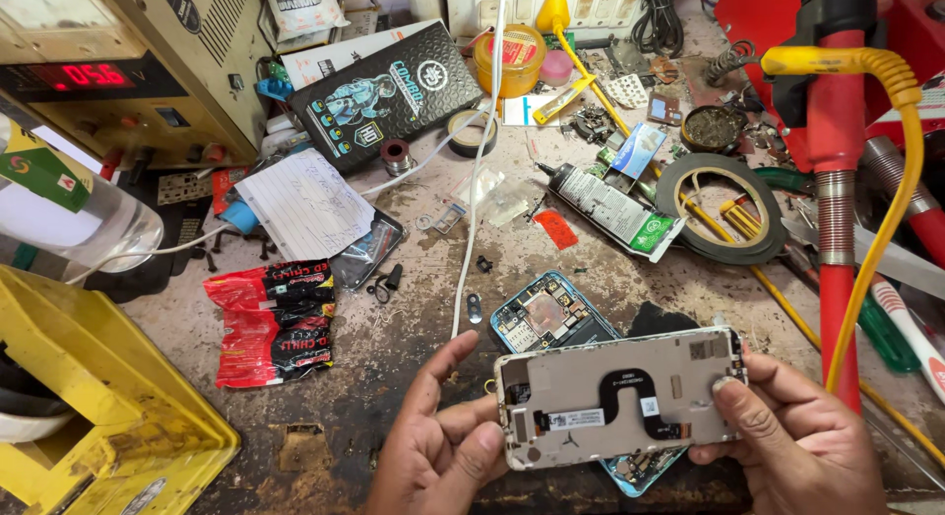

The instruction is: The person holds a smartphone with its screen lit, then detaches the display assembly from the phone body and manipulates its flex cable. They press along the display edges, reattach the assembly to the body, and repeatedly power the phone on to view the screen while a second disassembled phone lies on the workbench.

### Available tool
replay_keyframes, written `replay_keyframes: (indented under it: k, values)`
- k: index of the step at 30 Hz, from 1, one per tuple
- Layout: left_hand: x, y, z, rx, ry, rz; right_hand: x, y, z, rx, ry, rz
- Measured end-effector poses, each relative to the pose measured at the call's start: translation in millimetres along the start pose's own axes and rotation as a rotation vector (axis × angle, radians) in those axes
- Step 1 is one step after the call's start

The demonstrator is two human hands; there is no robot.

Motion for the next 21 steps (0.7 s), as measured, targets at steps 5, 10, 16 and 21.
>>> replay_keyframes:
  k: [5, 10, 16, 21]
  values:
    - [-0.8, 0.5, -2.4, 0.003, 0.039, -0.058, 0.4, -0.5, -2.2, 0.004, -0.007, 0.004]
    - [-0.1, -1.4, -2.2, -0.014, 0.101, -0.062, 2.7, -2.2, -1.5, -0.010, -0.023, 0.010]
    - [5.3, 5.7, -1.2, -0.023, 0.112, -0.077, 1.8, -2.0, -0.5, 0.028, 0.021, 0.044]
    - [6.2, 8.8, 0.3, -0.090, 0.162, -0.102, 2.5, -2.0, -0.4, 0.013, 0.006, 0.037]
Point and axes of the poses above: each hand's wrist, its own z-axis away from the middle knuckle, its own x-axis out of the palm, y = z × x, the point moved 6 cm from there along -z, towards the middle knuckle, and after that the axes turned 1 degree about -z, right-handed, at the moved point
